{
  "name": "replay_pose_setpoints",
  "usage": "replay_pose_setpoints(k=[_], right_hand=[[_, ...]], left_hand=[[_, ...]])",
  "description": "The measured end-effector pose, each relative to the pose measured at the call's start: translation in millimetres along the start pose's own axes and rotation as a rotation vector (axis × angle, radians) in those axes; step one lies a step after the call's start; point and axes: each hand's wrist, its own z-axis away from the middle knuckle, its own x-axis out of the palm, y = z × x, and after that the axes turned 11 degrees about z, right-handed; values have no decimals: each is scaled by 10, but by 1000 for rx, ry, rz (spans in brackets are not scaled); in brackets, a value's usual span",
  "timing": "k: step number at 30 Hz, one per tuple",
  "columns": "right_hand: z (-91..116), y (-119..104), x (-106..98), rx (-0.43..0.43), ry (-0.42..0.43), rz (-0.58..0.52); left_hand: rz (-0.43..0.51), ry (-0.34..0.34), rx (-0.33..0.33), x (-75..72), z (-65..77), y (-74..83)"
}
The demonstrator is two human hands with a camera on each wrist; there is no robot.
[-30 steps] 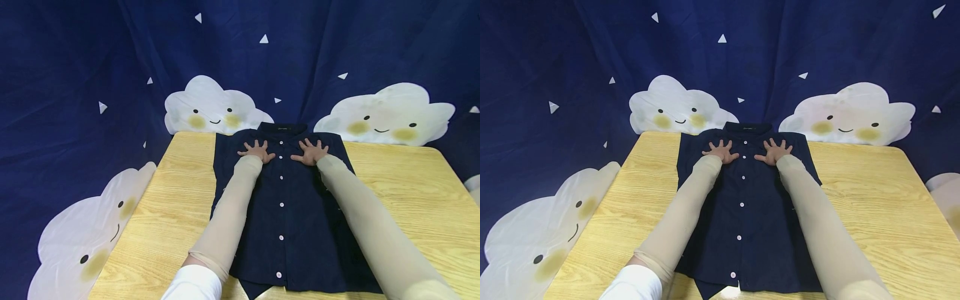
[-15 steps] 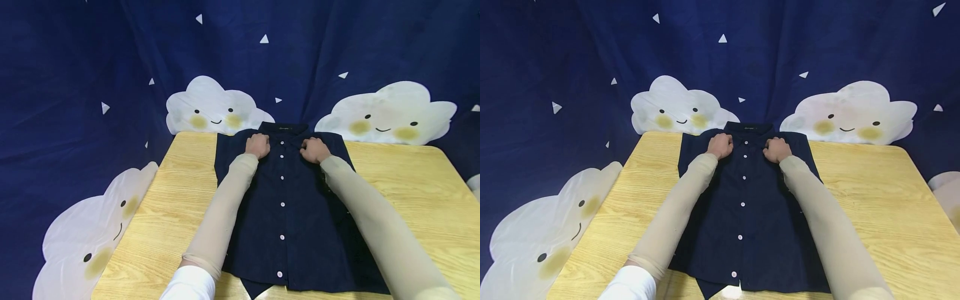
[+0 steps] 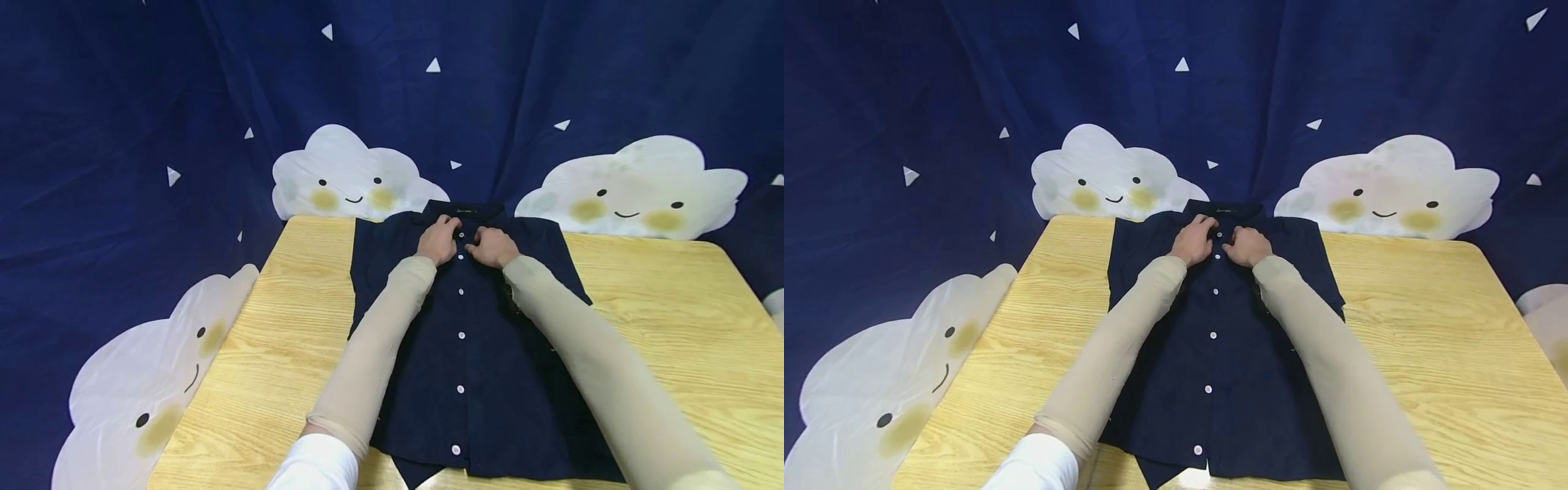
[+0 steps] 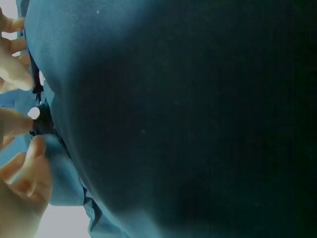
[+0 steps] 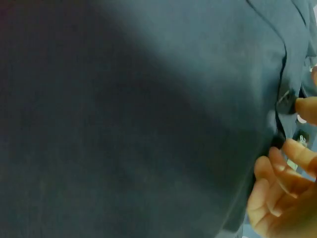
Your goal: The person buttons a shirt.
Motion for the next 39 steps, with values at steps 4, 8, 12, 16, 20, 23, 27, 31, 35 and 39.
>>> replay_pose_setpoints(k=[4, 8, 12, 16, 20, 23, 27, 31, 35, 39], right_hand=[[6, -68, 18, 35, -28, 18], [7, -113, 51, 63, -38, 45], [12, -149, 63, 79, -52, 45], [15, -143, 45, 95, -39, 3], [6, -110, 10, 117, 2, -39], [-1, -90, -18, 138, 6, -63], [0, -68, -24, 161, -3, -85], [16, -45, -5, 151, 15, -107], [24, -24, 8, 146, 24, -109], [29, -15, 4, 148, 40, -82]], left_hand=[[0, -78, -29, 34, -13, 17], [-9, -115, -55, 62, -19, 19], [-12, -117, -51, 79, -22, 23], [-24, -107, -54, 83, -22, 13], [-27, -40, -46, 61, -22, -5], [-8, 15, -37, 35, -18, -18], [0, 69, -10, 4, -13, -33], [3, 94, 11, -23, -12, -33], [19, 78, 12, -39, -13, -23], [10, 48, 40, -23, -28, -22]])
